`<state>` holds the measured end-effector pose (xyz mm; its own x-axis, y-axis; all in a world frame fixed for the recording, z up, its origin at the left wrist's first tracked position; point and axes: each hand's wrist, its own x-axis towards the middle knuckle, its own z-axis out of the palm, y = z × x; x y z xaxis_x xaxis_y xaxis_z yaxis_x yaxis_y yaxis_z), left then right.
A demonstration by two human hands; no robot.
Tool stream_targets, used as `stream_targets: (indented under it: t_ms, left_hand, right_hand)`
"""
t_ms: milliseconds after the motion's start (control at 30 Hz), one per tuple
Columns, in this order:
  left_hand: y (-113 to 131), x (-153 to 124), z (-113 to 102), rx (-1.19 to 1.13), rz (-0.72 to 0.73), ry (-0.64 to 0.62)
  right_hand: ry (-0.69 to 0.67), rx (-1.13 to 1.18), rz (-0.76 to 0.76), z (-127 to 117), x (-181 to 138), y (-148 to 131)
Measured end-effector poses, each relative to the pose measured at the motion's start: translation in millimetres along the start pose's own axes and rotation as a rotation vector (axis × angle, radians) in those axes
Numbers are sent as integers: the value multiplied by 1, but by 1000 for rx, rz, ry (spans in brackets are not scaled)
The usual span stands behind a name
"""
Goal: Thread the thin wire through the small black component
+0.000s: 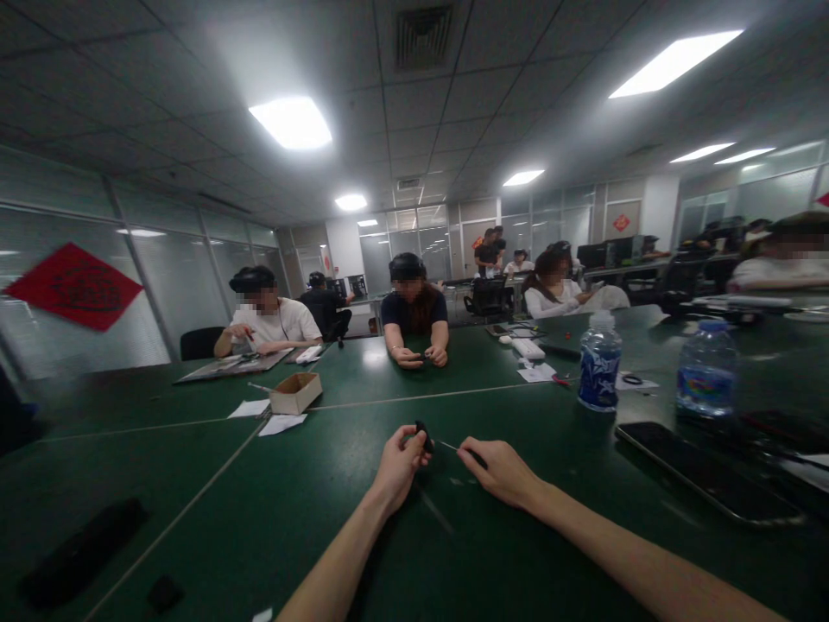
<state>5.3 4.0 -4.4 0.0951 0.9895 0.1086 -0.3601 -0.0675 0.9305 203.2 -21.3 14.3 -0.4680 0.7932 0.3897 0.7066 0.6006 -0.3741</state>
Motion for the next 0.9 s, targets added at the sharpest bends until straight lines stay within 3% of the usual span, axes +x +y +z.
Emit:
stream_targets:
  t_ms: [900]
  left_hand:
    - [-6,3,-5,-55,19,-24]
  right_hand:
    - [8,19,-37,-3,-2,-2]
